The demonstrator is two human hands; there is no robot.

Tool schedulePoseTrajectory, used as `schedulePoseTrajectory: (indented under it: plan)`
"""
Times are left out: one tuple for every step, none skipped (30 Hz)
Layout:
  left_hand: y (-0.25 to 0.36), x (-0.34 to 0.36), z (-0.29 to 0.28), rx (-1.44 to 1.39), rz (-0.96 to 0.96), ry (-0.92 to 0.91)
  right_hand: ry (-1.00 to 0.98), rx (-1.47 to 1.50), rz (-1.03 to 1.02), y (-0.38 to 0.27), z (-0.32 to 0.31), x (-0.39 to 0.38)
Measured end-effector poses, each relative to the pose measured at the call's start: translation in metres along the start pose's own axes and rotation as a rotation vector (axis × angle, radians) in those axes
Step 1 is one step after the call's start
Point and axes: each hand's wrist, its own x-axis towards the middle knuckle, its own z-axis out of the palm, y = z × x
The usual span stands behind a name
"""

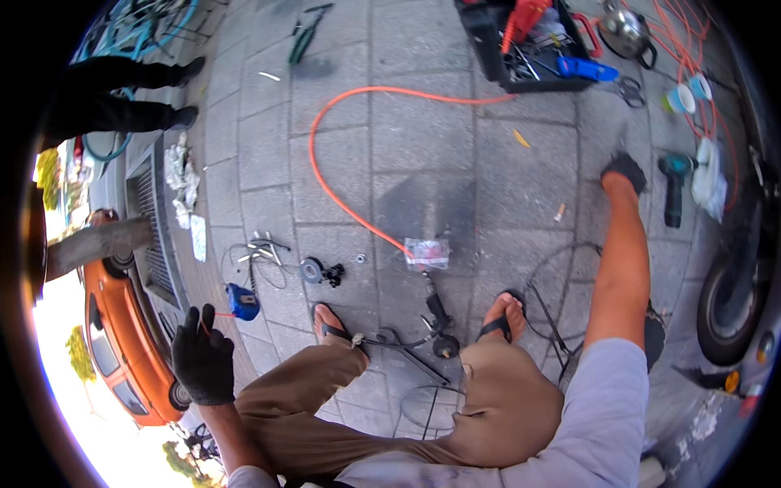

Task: The person is working on a scooter's electrical system on a sidewalk. They handle wires, a battery, and a power tool while organizing items in a toolbox. The person uses pliers and electrical tape to manipulate the wiring.

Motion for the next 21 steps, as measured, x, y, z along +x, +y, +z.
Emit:
schedulePoseTrajectory:
  plan:
    - [-0.002, -0.002, 0.003, 0.017, 0.027, 0.044, -0.114, 0.019, -0.011, -0.002, -0.004, -0.009]
    - [-0.003, -0.009, -0.001, 0.033, 0.051, 0.091, -0.109, 0.072, -0.019, -0.01, -0.017, -0.025]
    - [-0.01, -0.015, -0.02, 0.25, 0.136, 0.102, -0.104, 0.119, -0.03, -0.021, -0.033, -0.044]
    - [-0.013, -0.017, -0.02, 0.228, 0.111, 0.147, -0.095, 0.16, -0.023, -0.023, -0.045, -0.058]
    - [-0.012, -0.024, -0.017, 0.109, 0.045, 0.154, -0.058, 0.199, -0.029, -0.024, -0.044, -0.063]
    - [-0.012, -0.029, -0.013, -0.014, -0.027, 0.146, -0.018, 0.236, -0.022, -0.016, -0.038, -0.064]
    - [-0.023, -0.036, -0.013, 0.167, 0.025, 0.135, 0.025, 0.272, -0.021, -0.008, -0.031, -0.064]
    - [-0.03, -0.041, -0.02, 0.995, 0.282, -0.025, 0.054, 0.14, -0.276, 0.0, -0.026, -0.065]
    - [-0.033, -0.048, -0.02, 0.561, 0.124, 0.004, 0.079, 0.004, -0.528, 0.01, -0.014, -0.062]
    - [-0.034, -0.055, -0.018, 0.126, -0.027, 0.027, 0.108, -0.136, -0.778, 0.016, -0.006, -0.062]
    - [-0.031, -0.068, -0.015, 0.196, -0.056, 0.017, 0.152, -0.273, -1.031, 0.01, -0.015, -0.075]
    - [-0.027, -0.081, -0.012, 0.267, -0.088, 0.009, 0.115, -0.246, -1.028, -0.003, -0.017, -0.097]
    - [-0.016, -0.096, -0.003, 0.283, -0.157, 0.003, 0.094, -0.222, -1.032, -0.022, -0.033, -0.125]
    - [-0.014, -0.1, 0.002, 0.339, -0.15, -0.1, -0.008, 0.011, -0.91, -0.023, -0.026, -0.133]
    - [-0.015, -0.109, 0.007, 0.462, -0.032, -0.188, 0.048, 0.047, -1.047, -0.033, -0.046, -0.166]
    - [-0.019, -0.11, -0.001, 0.601, 0.137, -0.345, 0.118, 0.082, -1.176, -0.039, -0.073, -0.201]
    - [-0.008, -0.125, 0.017, 0.448, -0.118, -0.325, 0.221, -0.059, -1.427, -0.044, -0.103, -0.232]
    - [-0.013, -0.129, 0.021, 0.448, -0.086, -0.338, -0.03, 0.371, -1.138, -0.058, -0.132, -0.271]
    - [-0.023, -0.132, 0.004, 0.368, -0.087, -0.311, -0.068, 0.547, -1.115, -0.074, -0.166, -0.339]
    - [-0.025, -0.14, 0.0, 0.332, -0.117, -0.305, -0.102, 0.728, -1.076, -0.079, -0.197, -0.406]
    - [-0.03, -0.145, -0.004, 0.283, -0.161, -0.264, -0.156, 0.706, -1.171, -0.082, -0.226, -0.461]
